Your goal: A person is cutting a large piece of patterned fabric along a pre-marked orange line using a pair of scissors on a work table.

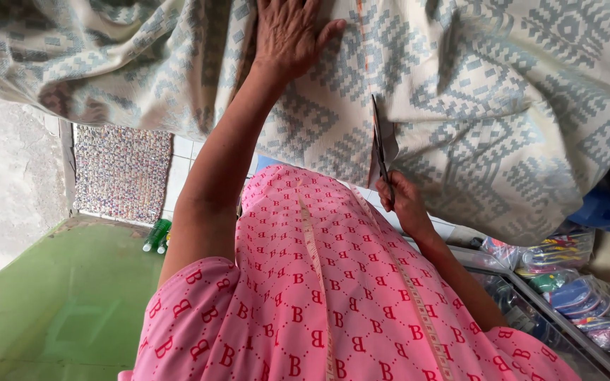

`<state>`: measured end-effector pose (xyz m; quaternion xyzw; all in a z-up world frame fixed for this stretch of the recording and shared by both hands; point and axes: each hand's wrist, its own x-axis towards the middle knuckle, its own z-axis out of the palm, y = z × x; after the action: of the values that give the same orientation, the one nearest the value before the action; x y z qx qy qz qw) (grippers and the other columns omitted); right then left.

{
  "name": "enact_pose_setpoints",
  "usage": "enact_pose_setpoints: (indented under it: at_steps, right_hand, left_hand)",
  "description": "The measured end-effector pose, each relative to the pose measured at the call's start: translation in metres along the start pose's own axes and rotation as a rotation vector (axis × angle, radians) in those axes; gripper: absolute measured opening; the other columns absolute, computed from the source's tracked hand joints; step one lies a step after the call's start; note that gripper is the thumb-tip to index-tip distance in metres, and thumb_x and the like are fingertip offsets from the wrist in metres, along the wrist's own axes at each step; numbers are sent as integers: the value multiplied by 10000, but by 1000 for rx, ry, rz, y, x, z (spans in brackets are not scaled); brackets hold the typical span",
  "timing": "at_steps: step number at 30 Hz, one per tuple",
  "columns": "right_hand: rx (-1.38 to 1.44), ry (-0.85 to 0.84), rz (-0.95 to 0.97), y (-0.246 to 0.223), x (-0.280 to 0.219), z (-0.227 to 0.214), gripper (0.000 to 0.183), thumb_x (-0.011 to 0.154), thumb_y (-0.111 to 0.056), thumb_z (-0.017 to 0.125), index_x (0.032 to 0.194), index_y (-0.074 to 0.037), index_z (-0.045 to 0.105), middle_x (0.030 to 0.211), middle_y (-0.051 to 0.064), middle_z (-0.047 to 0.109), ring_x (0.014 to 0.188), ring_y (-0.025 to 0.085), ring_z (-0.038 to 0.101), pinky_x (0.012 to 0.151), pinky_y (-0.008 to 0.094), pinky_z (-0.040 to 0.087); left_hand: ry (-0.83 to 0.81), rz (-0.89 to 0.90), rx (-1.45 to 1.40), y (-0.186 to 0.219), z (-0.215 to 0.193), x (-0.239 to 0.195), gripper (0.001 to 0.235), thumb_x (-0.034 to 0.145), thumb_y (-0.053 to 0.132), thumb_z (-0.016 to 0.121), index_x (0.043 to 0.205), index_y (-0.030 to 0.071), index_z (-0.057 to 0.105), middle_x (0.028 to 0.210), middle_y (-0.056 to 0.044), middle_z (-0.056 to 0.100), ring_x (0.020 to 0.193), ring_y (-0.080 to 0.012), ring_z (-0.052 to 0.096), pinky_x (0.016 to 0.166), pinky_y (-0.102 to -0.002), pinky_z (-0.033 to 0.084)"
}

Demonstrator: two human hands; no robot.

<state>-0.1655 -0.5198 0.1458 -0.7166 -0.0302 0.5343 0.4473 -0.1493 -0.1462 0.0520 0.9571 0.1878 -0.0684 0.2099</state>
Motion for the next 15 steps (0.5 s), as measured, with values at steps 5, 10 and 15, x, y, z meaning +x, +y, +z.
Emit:
enact_pose_setpoints:
  at_steps: [5,10,15]
  right_hand:
    - [-4,16,-2,3,2,0,270,1046,-196,602,806,-143,490,654,-42,394,558,75,383,519,240,341]
    - [31,32,48,1,3,-2,308,1038,-209,630,775,-145,483,654,-40,385,547,72,377,488,236,304]
    - [75,28,26,-13,5,1,284,1016,-296,636,801,-137,539,627,-18,495,522,102,437,482,262,329]
  left_hand:
    - [28,2,1,-1,3,0,795,1056,755,128,1664,248,199,1719,-151,250,1571,-395,202,1223,-634,86]
    - [64,17,32,-2,6,1,769,1080,743,157,1663,244,220,1706,-152,262,1557,-398,231,1217,-623,132]
    - [175,79,34,-4,12,4,682,1102,684,173,1617,283,371,1617,-159,374,1464,-410,328,1138,-647,231]
